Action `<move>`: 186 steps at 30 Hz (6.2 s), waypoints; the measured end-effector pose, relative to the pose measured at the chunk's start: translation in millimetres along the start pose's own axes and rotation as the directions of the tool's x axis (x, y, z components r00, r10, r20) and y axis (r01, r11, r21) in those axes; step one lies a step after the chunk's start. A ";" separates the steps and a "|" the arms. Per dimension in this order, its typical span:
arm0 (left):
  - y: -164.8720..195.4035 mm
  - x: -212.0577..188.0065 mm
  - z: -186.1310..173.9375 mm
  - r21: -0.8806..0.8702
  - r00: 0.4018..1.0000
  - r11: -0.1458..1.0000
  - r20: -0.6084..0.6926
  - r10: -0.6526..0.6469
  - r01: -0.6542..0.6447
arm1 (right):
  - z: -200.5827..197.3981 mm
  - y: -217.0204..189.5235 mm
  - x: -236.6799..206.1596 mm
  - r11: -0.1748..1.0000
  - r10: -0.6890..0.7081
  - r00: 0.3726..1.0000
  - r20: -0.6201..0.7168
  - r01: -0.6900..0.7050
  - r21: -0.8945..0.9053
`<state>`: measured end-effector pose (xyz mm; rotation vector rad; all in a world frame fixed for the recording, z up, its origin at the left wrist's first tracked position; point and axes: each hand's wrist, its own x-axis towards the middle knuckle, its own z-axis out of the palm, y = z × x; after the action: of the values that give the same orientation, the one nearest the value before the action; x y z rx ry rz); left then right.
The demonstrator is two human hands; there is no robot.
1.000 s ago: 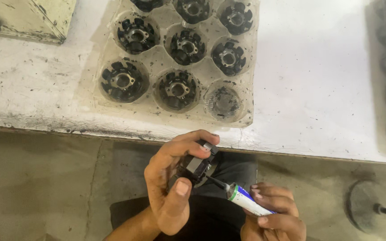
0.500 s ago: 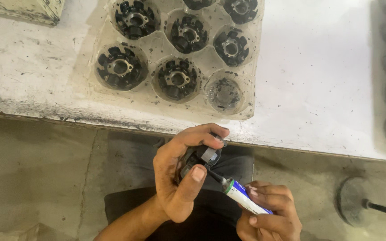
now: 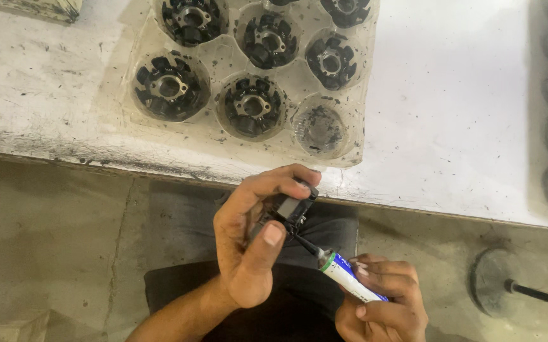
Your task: The person holds a black rotor-like component in one hand and a glue tube in the other, squeezing adhesive onto the component's surface. They place the treated component into a plastic tray with similar parts, occasionally wipe the tube or hands with a cloth, and pick up the next component to repeat the process.
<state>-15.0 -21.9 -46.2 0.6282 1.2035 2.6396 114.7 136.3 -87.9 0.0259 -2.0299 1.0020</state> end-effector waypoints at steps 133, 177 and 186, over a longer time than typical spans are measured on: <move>-7.2 -0.6 -7.7 -0.230 0.995 0.970 -0.029 -0.092 0.083 | -1.0 -7.4 -13.3 0.998 0.056 0.994 -0.095 -0.056 -0.004; -32.0 -11.4 -1.9 -0.621 0.893 0.771 -0.254 -0.371 0.144 | 7.7 -6.5 -5.5 0.988 0.112 0.994 0.004 -0.111 -0.108; -37.8 -11.1 5.3 -0.734 0.812 0.646 -0.235 -0.534 0.212 | 7.2 5.6 -4.8 0.999 0.007 1.000 0.005 -0.007 -0.036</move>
<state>-3.3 3.0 -74.9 -0.3466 0.2640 2.5974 110.8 133.7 -97.1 0.0023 -2.0541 0.9702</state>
